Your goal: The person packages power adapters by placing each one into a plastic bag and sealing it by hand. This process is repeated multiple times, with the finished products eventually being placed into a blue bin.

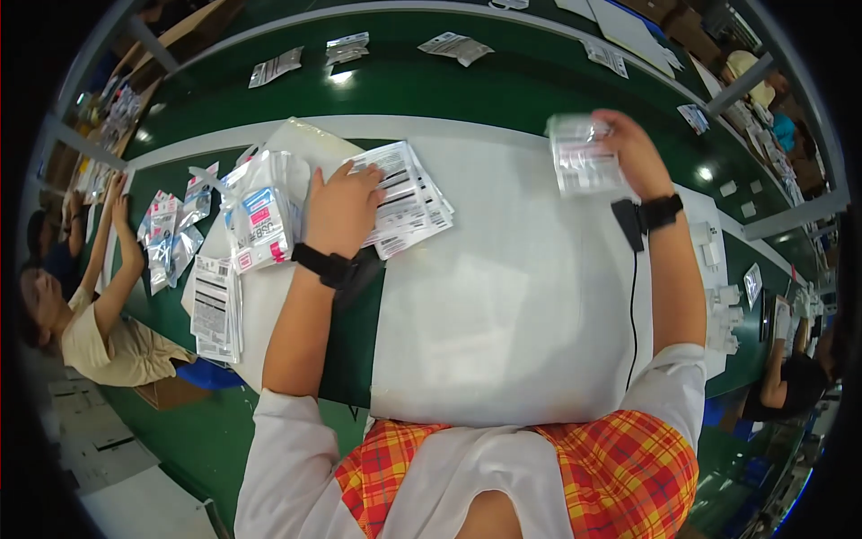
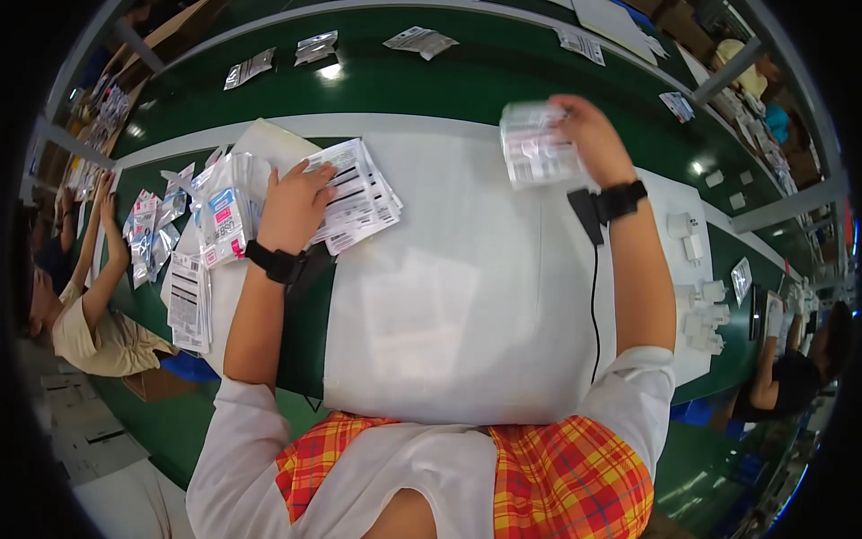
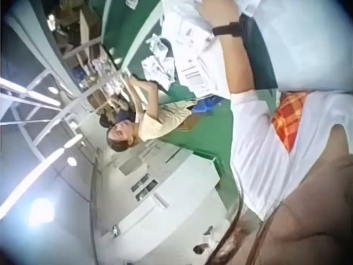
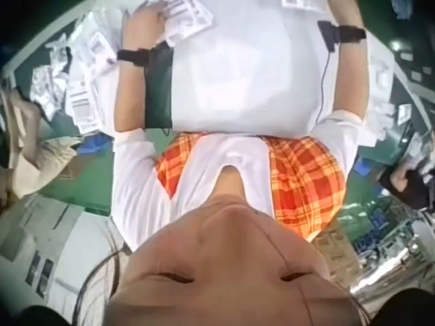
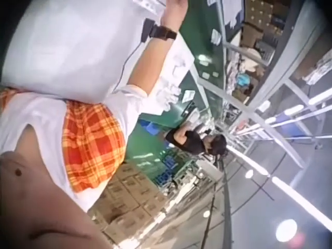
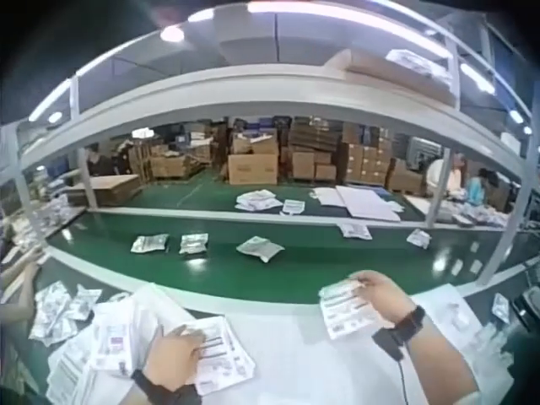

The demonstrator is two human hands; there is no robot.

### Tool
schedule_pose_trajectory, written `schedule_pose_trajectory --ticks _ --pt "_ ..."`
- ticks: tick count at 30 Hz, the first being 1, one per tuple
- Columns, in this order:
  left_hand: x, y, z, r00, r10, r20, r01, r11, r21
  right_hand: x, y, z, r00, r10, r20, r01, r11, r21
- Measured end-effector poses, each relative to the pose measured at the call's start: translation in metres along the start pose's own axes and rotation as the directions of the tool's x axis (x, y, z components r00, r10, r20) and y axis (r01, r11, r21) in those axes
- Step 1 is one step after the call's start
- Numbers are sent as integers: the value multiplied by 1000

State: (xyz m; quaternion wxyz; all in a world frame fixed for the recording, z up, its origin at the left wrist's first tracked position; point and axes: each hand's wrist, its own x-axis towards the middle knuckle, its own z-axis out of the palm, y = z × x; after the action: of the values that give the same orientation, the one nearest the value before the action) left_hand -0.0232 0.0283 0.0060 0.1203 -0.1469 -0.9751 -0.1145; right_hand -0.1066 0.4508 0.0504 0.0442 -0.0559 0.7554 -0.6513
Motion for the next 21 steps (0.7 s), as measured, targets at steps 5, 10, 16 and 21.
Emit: schedule_pose_trajectory --ticks 5,10,16,21 --pt "16 45 -9 996 52 -71 -53 998 -18 13 -42 44 885 102 -455 -186 972 -145" --pt "29 131 30 945 262 -194 -306 918 -252 -59 -50 115 943 -261 208 332 668 -666" --pt "40 146 62 928 362 88 -286 845 -452 -102 12 111 923 -274 270 373 465 -803" --pt "48 137 50 903 333 270 -205 888 -411 -100 25 119 898 -107 428 439 314 -842"
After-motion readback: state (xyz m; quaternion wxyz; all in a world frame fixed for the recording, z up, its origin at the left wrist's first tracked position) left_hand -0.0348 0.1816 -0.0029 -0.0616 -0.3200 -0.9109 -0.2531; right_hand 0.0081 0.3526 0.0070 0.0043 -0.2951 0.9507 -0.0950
